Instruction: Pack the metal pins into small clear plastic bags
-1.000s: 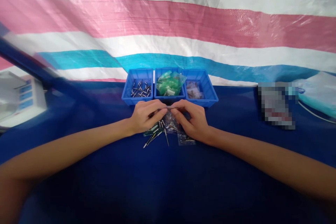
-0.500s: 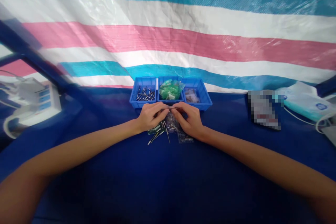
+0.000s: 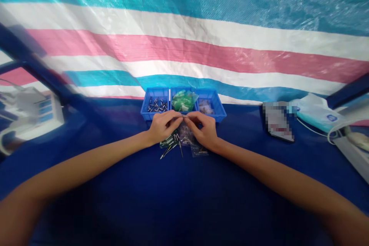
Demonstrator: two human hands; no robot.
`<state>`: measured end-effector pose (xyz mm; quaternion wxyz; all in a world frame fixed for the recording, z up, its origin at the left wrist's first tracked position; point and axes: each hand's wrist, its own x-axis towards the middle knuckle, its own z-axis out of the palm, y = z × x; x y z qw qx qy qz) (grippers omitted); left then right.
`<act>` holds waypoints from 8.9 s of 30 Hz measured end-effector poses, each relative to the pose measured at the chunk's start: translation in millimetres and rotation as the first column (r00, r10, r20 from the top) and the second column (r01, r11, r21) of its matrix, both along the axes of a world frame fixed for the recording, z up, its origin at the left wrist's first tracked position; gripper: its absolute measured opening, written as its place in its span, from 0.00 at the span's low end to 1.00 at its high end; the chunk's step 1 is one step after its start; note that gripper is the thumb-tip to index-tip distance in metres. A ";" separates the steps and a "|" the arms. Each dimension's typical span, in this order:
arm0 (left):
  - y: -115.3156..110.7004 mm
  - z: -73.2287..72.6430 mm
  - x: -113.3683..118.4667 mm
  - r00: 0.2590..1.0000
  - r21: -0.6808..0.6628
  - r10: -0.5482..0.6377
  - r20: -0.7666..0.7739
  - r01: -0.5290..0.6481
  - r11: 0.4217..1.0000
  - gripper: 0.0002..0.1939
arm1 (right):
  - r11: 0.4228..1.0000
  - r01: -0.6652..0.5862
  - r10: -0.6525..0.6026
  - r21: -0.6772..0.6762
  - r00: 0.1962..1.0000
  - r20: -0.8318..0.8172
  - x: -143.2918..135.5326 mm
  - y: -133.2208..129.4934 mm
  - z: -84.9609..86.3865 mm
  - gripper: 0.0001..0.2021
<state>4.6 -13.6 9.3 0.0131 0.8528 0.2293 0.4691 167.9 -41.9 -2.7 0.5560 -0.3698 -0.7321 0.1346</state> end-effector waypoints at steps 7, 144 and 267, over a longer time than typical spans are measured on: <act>3.5 -4.5 -2.6 0.999 -0.082 -0.036 -0.021 0.034 0.996 0.05 | 0.997 -0.029 0.030 -0.067 0.999 0.014 5.0 0.8 -4.2 0.04; 5.7 -3.9 -1.6 0.999 -0.177 0.010 -0.039 -0.016 0.984 0.06 | 0.998 -0.029 0.027 0.050 0.999 0.041 8.9 1.3 -2.2 0.05; -1.8 16.7 0.6 0.936 -0.396 0.076 0.344 0.071 0.916 0.05 | 0.988 -0.102 0.082 -0.115 0.982 -0.167 8.0 -1.4 -4.7 0.09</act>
